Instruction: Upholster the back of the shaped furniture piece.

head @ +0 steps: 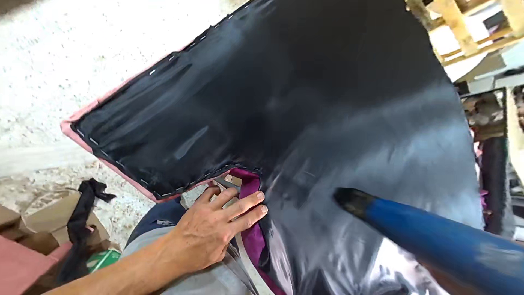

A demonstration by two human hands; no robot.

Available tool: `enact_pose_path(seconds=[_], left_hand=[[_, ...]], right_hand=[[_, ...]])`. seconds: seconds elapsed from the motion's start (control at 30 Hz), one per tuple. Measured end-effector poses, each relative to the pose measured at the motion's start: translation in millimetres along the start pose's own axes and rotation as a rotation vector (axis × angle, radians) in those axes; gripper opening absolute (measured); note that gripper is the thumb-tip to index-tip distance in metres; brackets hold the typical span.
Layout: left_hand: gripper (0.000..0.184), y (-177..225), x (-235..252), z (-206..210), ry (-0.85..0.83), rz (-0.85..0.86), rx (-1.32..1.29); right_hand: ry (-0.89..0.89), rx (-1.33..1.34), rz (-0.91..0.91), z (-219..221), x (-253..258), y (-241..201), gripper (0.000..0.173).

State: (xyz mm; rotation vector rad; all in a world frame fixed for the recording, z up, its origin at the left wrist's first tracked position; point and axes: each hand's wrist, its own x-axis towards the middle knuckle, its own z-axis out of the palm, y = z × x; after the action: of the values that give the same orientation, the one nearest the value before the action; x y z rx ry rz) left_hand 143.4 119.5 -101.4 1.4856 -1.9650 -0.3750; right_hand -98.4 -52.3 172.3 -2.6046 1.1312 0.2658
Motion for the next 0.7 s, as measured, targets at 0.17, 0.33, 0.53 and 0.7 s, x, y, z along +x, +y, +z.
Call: enact_pose_path(seconds=[0.17,0.33,0.53,0.7], left_hand=[[0.071,1.3,-2.1,6.4,0.054,-0.035,-0.015],[0.068,1.4,-4.9,8.8,0.068,-0.047,-0.018],[0.063,-0.5,-5.7,9.1,0.083,-0.041,-0.004],[0.065,-13.0,-9.8,1.1,0.012,0.021,-0.094]], right_hand=[[-0.085,-0.069,-0.442,43.6,87.6,9.9,0.037],[-0.066,-0.05,-0.523,61.9,109.0,17.4,0.034],[-0.053,-0.064,-0.532,64.4,118.1,15.5,0.032],[-0.201,-0.068,-0.455,43.6,101.7,-0.3,0.035]])
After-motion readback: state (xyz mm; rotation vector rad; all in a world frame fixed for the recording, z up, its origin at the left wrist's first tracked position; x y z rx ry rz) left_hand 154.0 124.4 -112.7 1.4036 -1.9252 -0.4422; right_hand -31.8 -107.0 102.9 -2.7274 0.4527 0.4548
